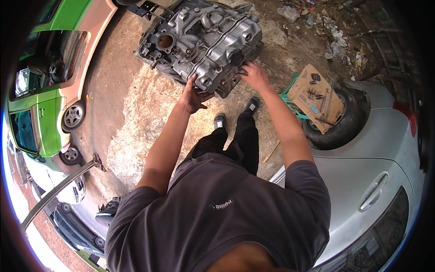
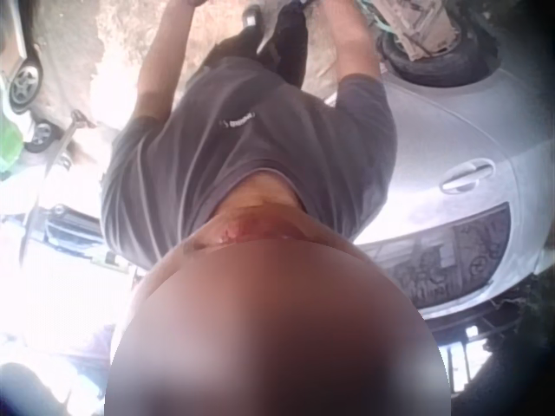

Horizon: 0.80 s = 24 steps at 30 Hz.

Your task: The person uses a wrench to loosen and remove bolts from a car engine block resting on the ground. They repeatedly reposition the engine, remove bolts one by one, and place them on a nearby cardboard sheet. The person then lifts and sets aside a detached engine component.

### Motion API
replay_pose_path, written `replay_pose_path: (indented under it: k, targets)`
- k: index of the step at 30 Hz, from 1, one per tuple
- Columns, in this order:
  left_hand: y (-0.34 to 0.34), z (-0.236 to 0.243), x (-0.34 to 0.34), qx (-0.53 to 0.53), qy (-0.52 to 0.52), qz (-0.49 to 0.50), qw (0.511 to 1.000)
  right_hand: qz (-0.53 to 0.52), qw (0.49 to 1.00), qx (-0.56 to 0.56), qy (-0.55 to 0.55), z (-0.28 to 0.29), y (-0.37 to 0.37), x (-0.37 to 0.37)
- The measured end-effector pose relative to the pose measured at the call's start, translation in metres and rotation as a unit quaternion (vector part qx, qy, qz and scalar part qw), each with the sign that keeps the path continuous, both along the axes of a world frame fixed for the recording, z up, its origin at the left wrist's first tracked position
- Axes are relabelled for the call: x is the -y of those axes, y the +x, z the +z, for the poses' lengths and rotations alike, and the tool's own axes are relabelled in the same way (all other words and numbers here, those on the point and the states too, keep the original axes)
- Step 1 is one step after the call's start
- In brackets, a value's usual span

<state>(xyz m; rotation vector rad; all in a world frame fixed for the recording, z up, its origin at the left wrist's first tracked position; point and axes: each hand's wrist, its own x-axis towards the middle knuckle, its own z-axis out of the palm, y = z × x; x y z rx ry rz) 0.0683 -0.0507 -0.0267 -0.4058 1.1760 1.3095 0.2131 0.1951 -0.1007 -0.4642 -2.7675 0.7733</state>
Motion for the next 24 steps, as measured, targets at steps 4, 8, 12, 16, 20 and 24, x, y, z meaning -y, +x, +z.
replay_pose_path:
  k: [4, 8, 12, 16, 20, 24]
  targets:
    - [0.000, 0.000, -0.001, 0.009, -0.003, 0.005, 1.000, 0.104, 0.980, -0.004, 0.170, 0.054, 0.000, -0.002]
    - [0.002, 0.003, -0.001, -0.005, 0.001, 0.005, 1.000, 0.128, 0.969, -0.010, 0.211, 0.076, 0.020, 0.021]
    - [0.000, 0.002, -0.001, 0.011, -0.011, 0.007, 1.000, -0.090, 0.994, 0.013, 0.054, 0.065, 0.055, 0.045]
    - [-0.004, -0.003, 0.000, 0.005, -0.024, -0.020, 1.000, -0.286, 0.880, 0.032, -0.377, 0.009, 0.062, 0.093]
    - [-0.005, -0.004, 0.002, -0.031, 0.004, -0.053, 0.998, -0.290, 0.681, -0.041, -0.672, -0.031, 0.055, 0.135]
    - [-0.005, -0.001, 0.001, -0.035, -0.005, -0.064, 0.997, -0.295, 0.529, -0.089, -0.791, -0.039, 0.040, 0.160]
